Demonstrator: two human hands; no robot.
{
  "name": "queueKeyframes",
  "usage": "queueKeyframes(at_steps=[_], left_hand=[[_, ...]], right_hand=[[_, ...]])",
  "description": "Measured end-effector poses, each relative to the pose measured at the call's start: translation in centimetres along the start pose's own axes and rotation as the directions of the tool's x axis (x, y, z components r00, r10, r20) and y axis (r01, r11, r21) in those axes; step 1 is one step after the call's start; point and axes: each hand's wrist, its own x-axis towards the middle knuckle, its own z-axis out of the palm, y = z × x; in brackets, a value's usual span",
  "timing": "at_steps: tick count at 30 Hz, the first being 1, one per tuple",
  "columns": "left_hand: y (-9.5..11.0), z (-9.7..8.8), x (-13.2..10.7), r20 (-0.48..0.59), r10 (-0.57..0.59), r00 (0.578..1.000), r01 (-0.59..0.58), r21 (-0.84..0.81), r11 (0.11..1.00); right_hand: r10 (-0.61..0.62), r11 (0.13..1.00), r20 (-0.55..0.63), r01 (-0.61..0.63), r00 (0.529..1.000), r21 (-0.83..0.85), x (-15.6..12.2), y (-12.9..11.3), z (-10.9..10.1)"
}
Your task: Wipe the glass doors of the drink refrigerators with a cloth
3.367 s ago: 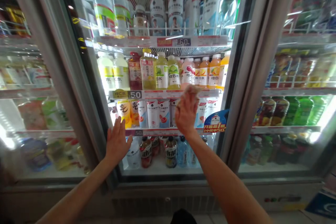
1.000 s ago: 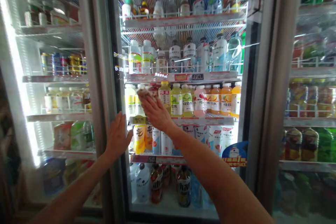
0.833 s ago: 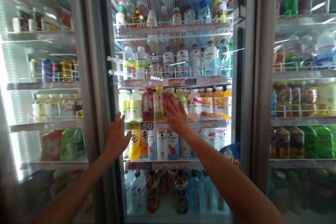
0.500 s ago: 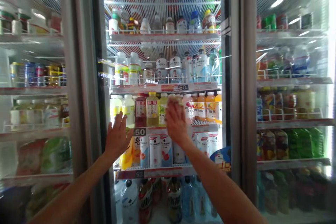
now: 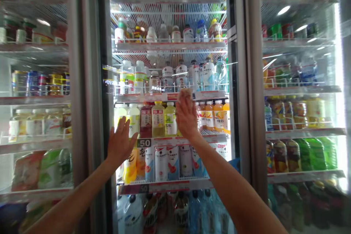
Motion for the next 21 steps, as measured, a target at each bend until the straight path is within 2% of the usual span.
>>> queueKeyframes(at_steps=[2, 3, 4, 5, 6, 7, 9, 10, 12, 13, 14, 16, 17, 18, 19, 21], left_hand=[[-0.1, -0.1, 0.1, 0.001, 0.008, 1.000, -0.008, 0.014, 1.000], [-0.2, -0.1, 0.1, -0.002, 0.013, 1.000, -0.013, 0.018, 1.000], [-0.3, -0.1, 0.0, -0.006, 0.019, 1.000, -0.019, 0.020, 1.000], [-0.4, -0.1, 0.0, -0.010, 0.026, 1.000, -0.026, 0.019, 0.999], [-0.4, -0.1, -0.1, -0.013, 0.032, 0.999, -0.032, 0.017, 0.999], [-0.4, 0.0, -0.1, -0.015, 0.038, 0.999, -0.038, 0.014, 0.999], [-0.3, 0.0, -0.2, -0.015, 0.047, 0.999, -0.047, 0.010, 0.999], [-0.3, 0.1, -0.2, -0.014, 0.052, 0.999, -0.052, 0.011, 0.999], [-0.4, 0.2, -0.2, -0.012, 0.064, 0.998, -0.064, 0.023, 0.998], [-0.6, 0.1, -0.2, -0.010, 0.074, 0.997, -0.074, 0.037, 0.997], [-0.9, 0.0, -0.1, -0.003, 0.088, 0.996, -0.088, 0.056, 0.995], [-1.5, -0.4, -0.1, 0.027, 0.129, 0.991, -0.131, 0.109, 0.985], [-1.9, -0.7, -0.1, 0.057, 0.157, 0.986, -0.163, 0.137, 0.977], [-2.2, -1.1, -0.1, 0.096, 0.186, 0.978, -0.200, 0.160, 0.967], [-2.5, -1.5, -0.2, 0.137, 0.213, 0.967, -0.236, 0.176, 0.956], [-2.6, -1.9, -0.2, 0.193, 0.236, 0.952, -0.273, 0.195, 0.942]], right_hand=[[-0.242, 0.970, 0.119, 0.238, 0.963, 0.048, 0.2, -1.8, 0.1], [-0.297, 0.955, 0.134, 0.292, 0.945, 0.058, 0.2, -1.7, -0.1], [-0.288, 0.957, 0.119, 0.284, 0.950, 0.048, 0.3, -1.0, -0.4], [-0.214, 0.977, 0.072, 0.213, 0.974, 0.020, 0.4, 0.1, -0.7], [-0.089, 0.996, -0.002, 0.089, 0.996, -0.016, 0.7, 1.5, -1.1], [0.054, 0.997, -0.089, -0.058, 0.995, -0.043, 1.2, 2.8, -1.3], [0.252, 0.961, -0.218, -0.270, 0.943, -0.058, 2.5, 4.2, -1.4], [0.275, 0.954, -0.228, -0.295, 0.934, -0.058, 3.2, 4.0, -1.1], [0.169, 0.983, -0.138, -0.177, 0.976, -0.048, 4.2, 1.9, -0.3], [0.059, 0.998, -0.058, -0.061, 0.997, -0.028, 4.4, 0.3, 0.2], [-0.070, 0.998, 0.024, 0.069, 0.997, 0.011, 4.5, -1.4, 0.6], [-0.311, 0.947, 0.145, 0.294, 0.939, 0.128, 4.4, -4.3, 1.1], [-0.392, 0.913, 0.168, 0.359, 0.905, 0.195, 4.3, -5.4, 1.2], [-0.430, 0.887, 0.165, 0.382, 0.888, 0.259, 4.4, -6.2, 1.1], [-0.417, 0.877, 0.139, 0.358, 0.898, 0.319, 4.6, -7.0, 1.0], [-0.251, 0.866, 0.060, 0.196, 0.966, 0.459, 5.3, -9.0, 0.7]])
